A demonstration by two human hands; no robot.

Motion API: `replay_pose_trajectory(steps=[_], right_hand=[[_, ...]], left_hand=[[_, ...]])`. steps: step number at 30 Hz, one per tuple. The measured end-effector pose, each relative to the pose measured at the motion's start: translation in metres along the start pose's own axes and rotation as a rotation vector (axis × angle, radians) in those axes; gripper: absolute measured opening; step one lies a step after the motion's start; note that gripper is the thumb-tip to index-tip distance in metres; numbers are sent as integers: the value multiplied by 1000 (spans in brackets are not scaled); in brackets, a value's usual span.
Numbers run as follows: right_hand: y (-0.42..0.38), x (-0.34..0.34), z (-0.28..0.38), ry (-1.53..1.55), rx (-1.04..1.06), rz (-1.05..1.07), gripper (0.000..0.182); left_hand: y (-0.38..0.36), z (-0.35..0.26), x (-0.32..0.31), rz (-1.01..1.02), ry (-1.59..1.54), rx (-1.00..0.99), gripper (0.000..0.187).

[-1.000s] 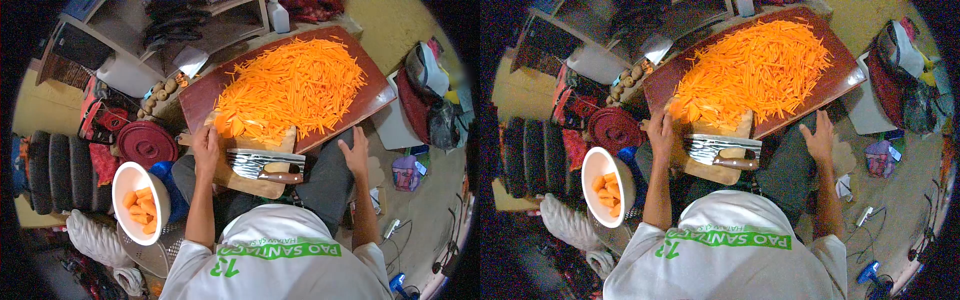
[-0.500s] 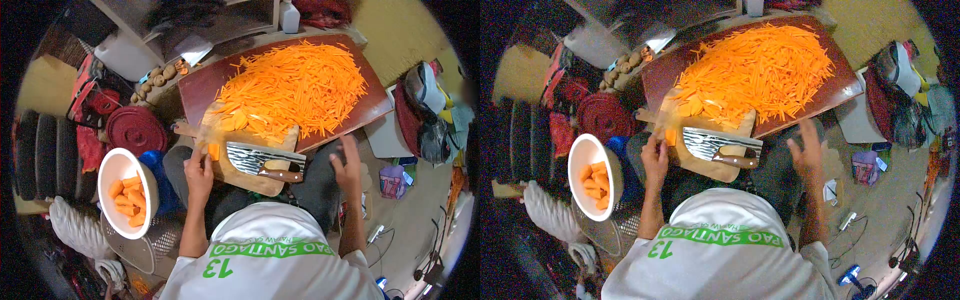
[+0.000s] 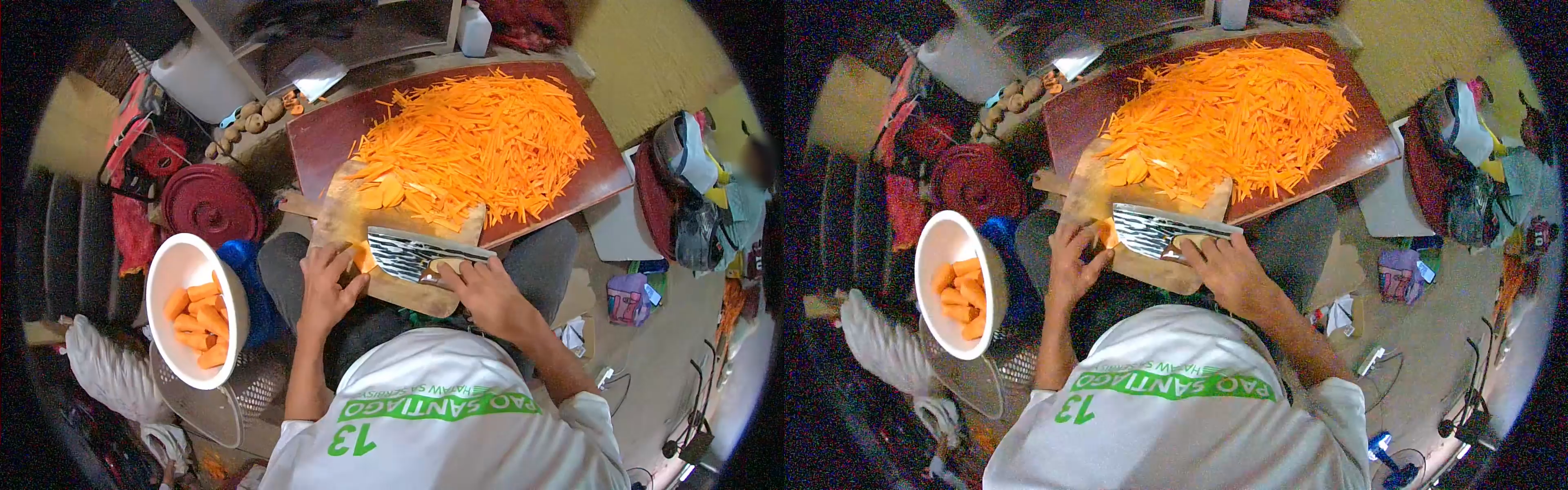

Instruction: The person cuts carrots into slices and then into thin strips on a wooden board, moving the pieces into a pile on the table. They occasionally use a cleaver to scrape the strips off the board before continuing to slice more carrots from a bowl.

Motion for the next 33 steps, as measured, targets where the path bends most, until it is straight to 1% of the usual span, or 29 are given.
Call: replay_pose_trajectory(steps=[1,4,7,10,11,13,16,19,22,25,28,33], right_hand=[[1,-1,0,-8,18,-9,65],[6,-7,0,143,-46,25,58],[6,-4,2,251,-84,-25,51],[3,2,5,309,-137,-98,45],[2,3,6,340,-192,-62,42],[2,7,8,402,-306,8,37],[4,9,19,492,-359,46,33],[4,7,29,493,-352,106,52],[6,17,39,403,-289,168,65],[0,19,38,338,-229,118,68],[2,32,37,332,-288,182,66],[-3,26,35,350,-236,118,62]], left_hand=[[2,-1,-1,24,-22,-22,43],[0,3,-7,-3,-127,-3,39],[-2,-2,-18,43,-215,119,29],[0,-28,-24,24,-169,-17,22],[-2,-36,-28,18,-134,-62,21],[-3,-49,-33,-14,-61,-70,21],[-5,-56,-37,-13,-22,-79,20],[-7,-58,-39,-4,12,-103,23],[-11,-54,-44,31,21,-128,26],[-10,-56,-46,35,30,-162,28],[-12,-56,-47,63,29,-160,28],[-8,-55,-47,80,-5,-128,28]])
Point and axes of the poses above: each hand's wrist, its own y-axis towards the middle knuckle, its own x-axis out of the back of the hand, z = x × y, the point moved 3 cm from there along y, towards the middle knuckle, and after that the axes turned 10 degrees about -z, right-handed, at the moved point
